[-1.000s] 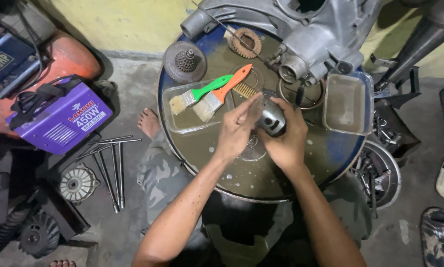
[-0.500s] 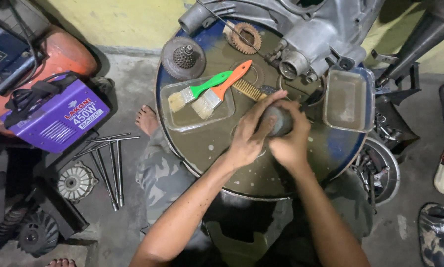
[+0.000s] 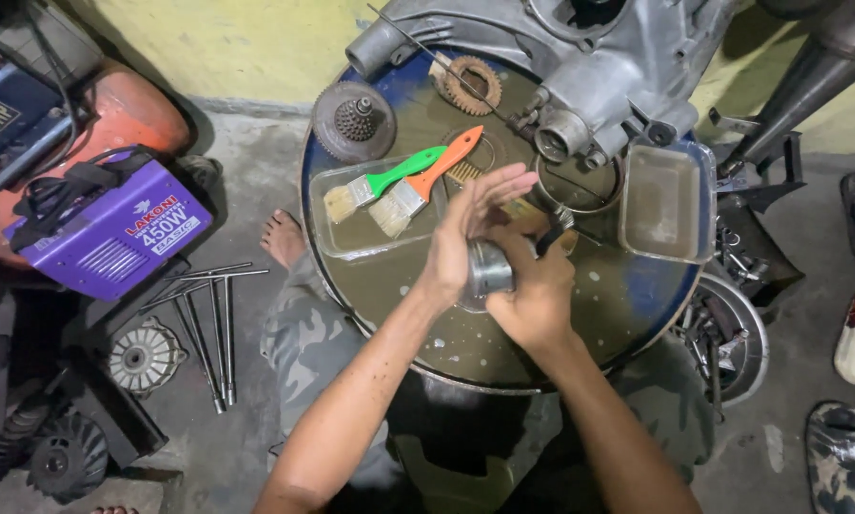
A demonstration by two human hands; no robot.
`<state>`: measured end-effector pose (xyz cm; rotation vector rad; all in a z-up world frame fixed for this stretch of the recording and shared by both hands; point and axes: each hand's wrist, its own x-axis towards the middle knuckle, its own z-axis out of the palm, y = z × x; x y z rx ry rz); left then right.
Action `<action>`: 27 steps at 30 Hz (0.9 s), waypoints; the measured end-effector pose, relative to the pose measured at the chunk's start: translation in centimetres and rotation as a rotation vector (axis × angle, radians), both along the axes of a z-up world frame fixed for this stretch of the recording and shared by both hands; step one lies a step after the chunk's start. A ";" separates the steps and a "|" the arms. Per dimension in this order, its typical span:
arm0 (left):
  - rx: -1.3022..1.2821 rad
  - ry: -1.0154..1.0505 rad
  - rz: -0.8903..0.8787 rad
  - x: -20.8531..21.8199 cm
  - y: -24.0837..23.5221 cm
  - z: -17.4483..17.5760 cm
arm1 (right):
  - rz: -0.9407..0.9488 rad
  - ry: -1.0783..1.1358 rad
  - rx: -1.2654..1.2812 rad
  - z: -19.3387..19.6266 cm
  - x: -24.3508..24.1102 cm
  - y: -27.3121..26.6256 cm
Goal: Cleaning carbon deposits from a motorcycle piston using a manual scraping tool
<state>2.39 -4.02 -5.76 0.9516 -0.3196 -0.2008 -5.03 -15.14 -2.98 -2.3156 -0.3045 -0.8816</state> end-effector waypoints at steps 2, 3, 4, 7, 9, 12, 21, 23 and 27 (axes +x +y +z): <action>-0.011 0.037 -0.040 0.3 0.4 0.3 | 0.015 -0.009 -0.020 0.5 -0.1 0.1; -0.022 0.075 -0.081 0.5 0.6 0.5 | 0.029 -0.016 -0.040 0.7 -0.2 0.2; -0.023 0.073 -0.080 0.3 0.3 0.3 | 0.030 -0.018 -0.041 0.0 -0.1 -0.2; -0.137 0.081 -0.090 0.0 -0.9 -0.3 | 0.007 -0.026 -0.073 -1.3 0.4 -1.2; -0.058 0.011 0.001 -0.5 -1.8 -0.8 | -0.080 -0.017 -0.081 -1.1 0.8 -1.7; 0.309 -0.273 0.116 -2.7 -1.3 1.6 | -0.201 0.027 -0.047 -3.8 2.1 -3.7; 0.721 -0.936 0.374 -5.2 -1.6 3.7 | -0.023 -0.017 0.301 -4.7 4.7 -7.6; 0.625 -0.969 0.460 -5.0 -1.9 3.7 | -0.048 0.043 0.399 -4.0 4.3 -7.6; 0.466 -0.822 0.532 -4.3 -2.1 1.2 | -0.048 0.154 0.704 -2.4 3.9 -7.0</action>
